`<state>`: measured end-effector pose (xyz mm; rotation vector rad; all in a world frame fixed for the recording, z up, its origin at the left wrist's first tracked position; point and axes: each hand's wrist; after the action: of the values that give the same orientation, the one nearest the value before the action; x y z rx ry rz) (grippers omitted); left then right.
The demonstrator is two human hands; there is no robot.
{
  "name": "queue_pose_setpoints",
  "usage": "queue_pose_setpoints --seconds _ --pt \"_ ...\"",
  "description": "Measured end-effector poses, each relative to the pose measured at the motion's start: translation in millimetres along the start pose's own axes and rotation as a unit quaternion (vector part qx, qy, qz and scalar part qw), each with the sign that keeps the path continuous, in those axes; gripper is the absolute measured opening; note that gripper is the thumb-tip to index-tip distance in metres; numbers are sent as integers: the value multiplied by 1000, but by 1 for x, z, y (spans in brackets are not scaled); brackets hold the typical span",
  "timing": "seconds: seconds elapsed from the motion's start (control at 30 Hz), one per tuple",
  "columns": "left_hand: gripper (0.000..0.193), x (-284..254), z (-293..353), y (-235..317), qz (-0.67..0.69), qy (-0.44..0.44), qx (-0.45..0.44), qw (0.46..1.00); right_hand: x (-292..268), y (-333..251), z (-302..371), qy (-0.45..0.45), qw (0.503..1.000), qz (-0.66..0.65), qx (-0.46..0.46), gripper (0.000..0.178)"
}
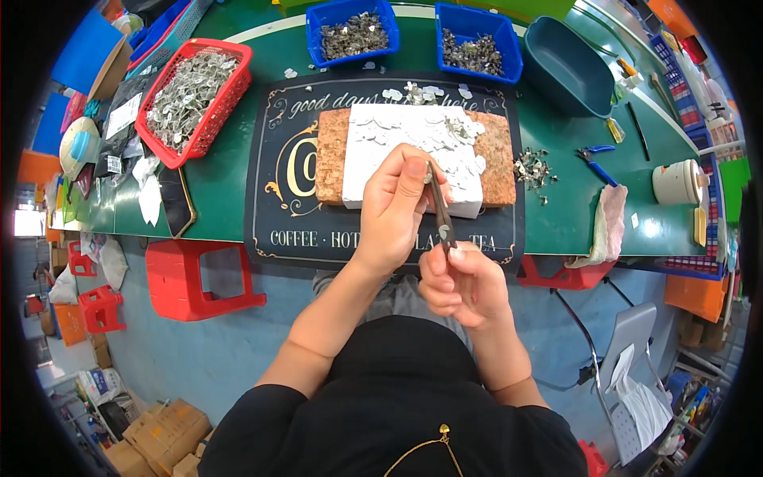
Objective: Assembling and processing small metal components using pliers at a factory workstation.
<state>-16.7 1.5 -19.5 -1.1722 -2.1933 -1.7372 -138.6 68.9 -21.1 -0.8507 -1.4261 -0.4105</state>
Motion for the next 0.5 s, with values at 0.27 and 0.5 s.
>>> queue_pose_setpoints --seconds 0.27,0.5 --pt "23 -8 -21 16 -360 -38 -35 931 2 -23 20 152 922 348 -76 22" --pt "12 -19 -52 13 -714 -35 24 699 -7 -70 55 459 550 691 -102 17"
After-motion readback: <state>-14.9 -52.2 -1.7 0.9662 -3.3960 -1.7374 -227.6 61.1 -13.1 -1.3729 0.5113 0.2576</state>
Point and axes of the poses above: each hand's wrist, its own z-axis away from the middle knuckle, its own x-axis out of the palm, y = z × x, and after that the axes turned 15 degrees about -y, right-handed
